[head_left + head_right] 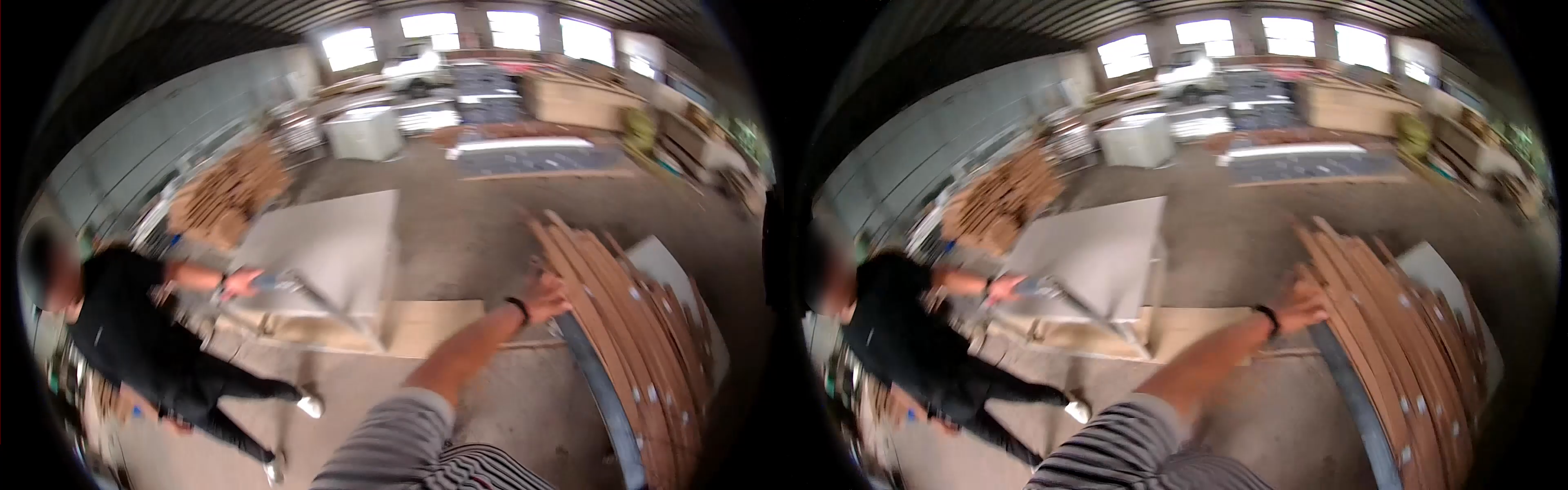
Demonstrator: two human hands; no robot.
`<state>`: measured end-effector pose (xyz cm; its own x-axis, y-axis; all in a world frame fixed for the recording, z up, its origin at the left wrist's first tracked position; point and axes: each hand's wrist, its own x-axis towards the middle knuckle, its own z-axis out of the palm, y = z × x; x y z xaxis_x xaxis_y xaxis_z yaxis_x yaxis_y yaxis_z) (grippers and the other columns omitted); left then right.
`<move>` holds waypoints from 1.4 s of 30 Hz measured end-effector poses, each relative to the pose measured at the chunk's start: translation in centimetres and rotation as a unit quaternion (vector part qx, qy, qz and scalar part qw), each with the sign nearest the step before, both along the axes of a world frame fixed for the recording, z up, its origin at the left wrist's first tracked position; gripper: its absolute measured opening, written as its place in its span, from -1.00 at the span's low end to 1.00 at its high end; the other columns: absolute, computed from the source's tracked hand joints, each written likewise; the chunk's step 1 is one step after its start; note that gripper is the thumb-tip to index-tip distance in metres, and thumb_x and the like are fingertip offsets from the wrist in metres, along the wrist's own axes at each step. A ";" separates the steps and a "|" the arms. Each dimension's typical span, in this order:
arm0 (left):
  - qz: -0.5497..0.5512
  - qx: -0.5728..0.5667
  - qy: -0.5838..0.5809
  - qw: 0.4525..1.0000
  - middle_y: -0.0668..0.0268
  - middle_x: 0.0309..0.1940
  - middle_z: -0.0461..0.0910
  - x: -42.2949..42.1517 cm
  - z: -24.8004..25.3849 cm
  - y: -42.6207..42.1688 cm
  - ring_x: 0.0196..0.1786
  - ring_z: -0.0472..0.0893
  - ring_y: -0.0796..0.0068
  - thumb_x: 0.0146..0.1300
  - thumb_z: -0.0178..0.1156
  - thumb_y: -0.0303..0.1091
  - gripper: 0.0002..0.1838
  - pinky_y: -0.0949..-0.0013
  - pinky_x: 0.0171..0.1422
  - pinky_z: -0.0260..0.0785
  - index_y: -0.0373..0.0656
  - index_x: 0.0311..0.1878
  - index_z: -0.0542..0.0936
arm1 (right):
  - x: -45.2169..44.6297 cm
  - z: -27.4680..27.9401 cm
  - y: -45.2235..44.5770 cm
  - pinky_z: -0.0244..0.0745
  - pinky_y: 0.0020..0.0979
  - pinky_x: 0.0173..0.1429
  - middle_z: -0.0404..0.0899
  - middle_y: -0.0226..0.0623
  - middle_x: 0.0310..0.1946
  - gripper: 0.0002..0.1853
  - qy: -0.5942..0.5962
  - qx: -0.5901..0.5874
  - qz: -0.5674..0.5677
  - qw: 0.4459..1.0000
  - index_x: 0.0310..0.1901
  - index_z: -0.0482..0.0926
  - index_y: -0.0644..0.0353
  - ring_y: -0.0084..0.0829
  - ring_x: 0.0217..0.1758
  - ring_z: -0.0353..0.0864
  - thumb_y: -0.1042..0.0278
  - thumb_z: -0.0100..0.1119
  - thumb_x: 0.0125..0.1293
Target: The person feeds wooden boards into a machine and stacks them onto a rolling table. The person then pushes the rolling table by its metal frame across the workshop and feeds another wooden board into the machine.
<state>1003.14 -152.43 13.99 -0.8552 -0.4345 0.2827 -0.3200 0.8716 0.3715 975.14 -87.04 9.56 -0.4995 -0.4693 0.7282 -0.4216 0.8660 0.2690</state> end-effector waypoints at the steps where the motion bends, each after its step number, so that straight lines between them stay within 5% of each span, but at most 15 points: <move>1: 0.006 0.035 -0.003 0.999 0.22 0.09 0.48 -0.6 2.1 -0.3 0.34 0.29 0.12 0.45 -0.03 0.16 -0.56 -0.36 0.51 -0.21 0.06 0.07 0.61 | -0.5 1.3 0.4 0.56 -0.09 0.02 0.67 -0.03 -0.17 -0.61 -0.133 -0.040 -0.016 0.990 0.00 0.66 0.21 -0.06 -0.07 0.64 0.02 0.08 0.47; 3: 0.006 -0.068 -0.080 0.994 0.23 0.11 0.47 -1.5 5.1 -1.4 0.27 0.34 0.12 0.31 0.15 0.22 -0.53 -0.29 0.40 -0.06 0.11 0.07 0.62 | 0.0 5.5 -0.8 0.52 -0.04 0.07 0.68 0.09 -0.18 -0.61 -0.291 -0.096 -0.075 0.949 -0.05 0.66 0.28 0.03 -0.03 0.63 0.11 -0.02 0.55; 4: -0.018 -0.092 -0.078 0.992 0.27 0.12 0.45 -2.5 5.8 -2.4 0.27 0.34 0.13 0.23 0.22 0.25 -0.47 -0.28 0.39 -0.06 0.10 0.10 0.58 | 1.5 9.2 -3.5 0.48 -0.06 0.12 0.67 0.10 -0.20 -0.71 -0.148 -0.101 -0.034 0.983 -0.13 0.68 0.26 0.00 -0.03 0.62 0.25 0.02 0.51; 8: -0.114 -0.147 -0.058 0.981 0.31 0.18 0.42 -5.4 9.8 -6.0 0.31 0.32 0.16 0.11 0.39 0.12 -0.31 -0.34 0.45 -0.17 0.03 0.25 0.43 | -0.6 19.0 -11.2 0.40 -0.05 -0.06 0.60 0.02 -0.43 -0.69 -0.231 -0.121 -0.005 0.966 -0.44 0.59 0.34 0.06 -0.27 0.54 0.34 0.04 0.44; 12: -0.150 -0.182 -0.036 0.971 0.15 0.05 0.41 -9.0 10.2 -8.4 0.22 0.37 0.05 0.01 0.46 0.07 -0.24 -0.28 0.51 -0.08 -0.13 0.20 0.41 | -4.9 16.6 -13.2 0.36 -0.03 -0.16 0.52 0.00 -0.52 -0.66 -0.148 -0.158 0.038 0.975 -0.53 0.53 0.30 0.05 -0.38 0.48 0.32 0.06 0.41; 16: -0.142 -0.223 0.000 0.964 0.15 -0.03 0.45 -7.1 6.9 -7.8 0.12 0.39 0.06 0.12 0.22 0.34 -0.24 -0.23 0.46 -0.01 -0.14 0.13 0.46 | -5.0 13.3 -11.8 0.37 -0.03 -0.02 0.54 -0.01 -0.48 -0.71 -0.105 -0.127 -0.032 0.986 -0.45 0.56 0.26 0.04 -0.25 0.50 0.28 0.08 0.40; 18: -0.133 -0.221 0.028 0.966 0.17 -0.04 0.46 -0.5 5.3 -4.5 0.10 0.40 0.09 0.18 0.12 0.40 -0.21 -0.22 0.47 -0.02 -0.15 0.17 0.46 | 2.8 13.2 -12.4 0.35 -0.03 0.05 0.56 -0.04 -0.44 -0.74 -0.070 -0.128 -0.099 0.984 -0.43 0.54 0.22 -0.01 -0.17 0.51 0.27 0.10 0.39; 20: -0.113 -0.221 0.069 0.966 0.18 -0.03 0.47 0.0 5.3 -3.0 0.10 0.41 0.11 0.19 0.11 0.40 -0.20 -0.21 0.47 -0.02 -0.15 0.20 0.45 | 6.0 12.0 -19.1 0.35 -0.04 0.06 0.54 -0.14 -0.43 -0.74 -0.017 -0.188 -0.093 0.978 -0.46 0.51 0.17 -0.09 -0.21 0.52 0.27 0.07 0.38; 22: -0.149 -0.166 0.093 0.970 0.14 0.08 0.48 1.2 6.1 -2.5 0.19 0.41 0.09 0.24 0.23 0.22 -0.27 -0.22 0.50 -0.04 -0.14 0.29 0.42 | 9.6 7.6 -28.6 0.34 0.05 0.22 0.50 -0.17 -0.38 -0.82 -0.165 -0.095 -0.025 0.981 -0.32 0.56 0.11 -0.11 -0.16 0.49 0.19 0.22 0.27; 24: -0.255 -0.094 0.111 0.956 0.09 0.22 0.44 2.9 7.2 -3.5 0.27 0.40 0.05 0.24 0.32 0.04 -0.28 -0.19 0.53 -0.02 -0.15 0.36 0.38 | 18.5 10.0 -41.5 0.06 0.14 0.52 0.51 -0.23 -0.28 -0.79 -0.151 -0.160 0.078 0.972 -0.25 0.57 0.08 -0.11 -0.04 0.48 0.16 0.29 0.23; 27: -0.266 -0.138 0.025 0.954 0.06 0.37 0.36 4.9 8.3 -8.0 0.41 0.34 0.05 0.14 0.43 -0.10 -0.19 -0.14 0.59 -0.01 -0.17 0.41 0.33 | 23.1 10.0 -52.8 -0.13 0.13 0.60 0.53 -0.25 -0.19 -0.74 -0.224 -0.171 0.143 0.949 -0.15 0.60 0.09 -0.18 0.08 0.46 0.08 0.22 0.32; 29: -0.236 -0.170 0.019 0.957 0.04 0.35 0.39 5.2 8.6 -11.1 0.39 0.38 0.06 0.18 0.41 -0.13 -0.27 -0.08 0.54 0.13 -0.19 0.36 0.38 | 22.3 10.4 -56.4 0.11 0.03 0.50 0.62 -0.32 -0.35 -0.77 -0.223 -0.187 0.122 0.949 -0.32 0.66 0.06 -0.22 -0.05 0.54 0.09 0.23 0.30; 33: -0.388 -0.026 -0.023 0.921 -0.11 0.28 0.41 2.0 4.4 -13.0 0.27 0.47 -0.09 0.34 0.28 -0.14 -0.39 0.07 0.33 0.39 -0.34 0.30 0.40 | 17.4 10.0 -53.9 0.33 -0.09 0.31 0.63 -0.34 -0.53 -0.82 -0.143 -0.243 0.091 0.955 -0.52 0.65 0.07 -0.24 -0.25 0.57 0.25 0.27 0.19; 37: -0.403 0.081 -0.036 0.911 -0.02 0.29 0.41 -0.9 1.9 -3.8 0.27 0.46 -0.13 0.35 0.27 -0.11 -0.37 0.03 0.32 0.39 -0.26 0.35 0.37 | 11.9 10.0 -46.3 0.38 -0.11 0.27 0.58 -0.27 -0.55 -0.81 -0.104 -0.239 0.134 0.956 -0.55 0.59 0.13 -0.18 -0.33 0.54 0.34 0.17 0.21; 42: -0.470 0.061 -0.080 0.877 0.00 0.39 0.30 -3.7 -1.0 -1.4 0.34 0.39 -0.12 0.40 0.18 -0.02 -0.37 -0.05 0.37 0.32 -0.20 0.38 0.35 | 4.6 11.6 -38.8 0.38 -0.06 0.28 0.60 -0.25 -0.54 -0.77 -0.183 -0.184 0.120 0.958 -0.52 0.59 0.13 -0.16 -0.33 0.54 0.33 0.07 0.28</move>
